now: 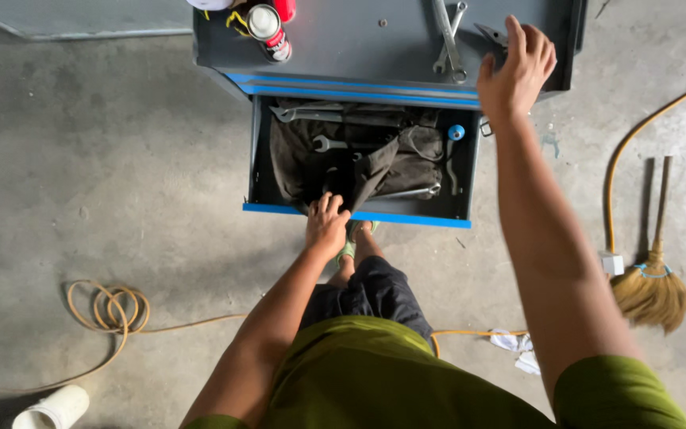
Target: The person moves a tool cart into position and then organizes items on its top surface, including cloths, a scraper, and a paint can. They then open several drawers to inspect and rearrange tools such as wrenches, sockets, and screwdrivers.
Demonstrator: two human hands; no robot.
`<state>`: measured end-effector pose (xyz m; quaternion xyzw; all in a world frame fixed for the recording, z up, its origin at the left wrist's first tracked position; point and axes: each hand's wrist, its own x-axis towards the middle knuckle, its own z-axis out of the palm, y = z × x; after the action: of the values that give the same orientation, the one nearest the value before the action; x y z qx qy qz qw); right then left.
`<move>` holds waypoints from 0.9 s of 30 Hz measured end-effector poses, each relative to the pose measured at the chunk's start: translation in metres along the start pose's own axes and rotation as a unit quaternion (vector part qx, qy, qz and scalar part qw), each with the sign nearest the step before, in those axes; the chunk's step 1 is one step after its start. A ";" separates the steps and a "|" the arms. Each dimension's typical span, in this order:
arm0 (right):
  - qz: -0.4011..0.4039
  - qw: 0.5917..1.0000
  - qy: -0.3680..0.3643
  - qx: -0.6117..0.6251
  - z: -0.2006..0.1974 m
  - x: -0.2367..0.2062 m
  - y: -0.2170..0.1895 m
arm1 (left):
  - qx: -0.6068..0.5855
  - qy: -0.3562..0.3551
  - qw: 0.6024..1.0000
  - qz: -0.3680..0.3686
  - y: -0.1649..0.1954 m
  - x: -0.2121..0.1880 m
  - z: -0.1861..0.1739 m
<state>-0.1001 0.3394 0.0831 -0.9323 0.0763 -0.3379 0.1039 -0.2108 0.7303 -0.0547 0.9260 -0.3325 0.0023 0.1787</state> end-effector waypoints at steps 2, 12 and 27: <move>0.039 0.996 0.065 0.040 0.007 -0.030 -0.034 | -0.004 0.015 1.000 0.007 -0.006 0.009 -0.008; -0.121 0.934 -0.336 0.033 0.090 -0.126 -0.053 | -0.199 -0.110 0.901 -0.369 -0.041 0.050 0.022; -0.054 0.887 -0.452 0.082 0.074 -0.169 -0.033 | -0.116 0.158 0.933 -0.303 -0.069 0.114 -0.023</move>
<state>-0.1779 0.4179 -0.0682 -0.9750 -0.0571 0.1094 0.1849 -0.0767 0.7167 -0.0416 0.9431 -0.0014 0.0557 0.3277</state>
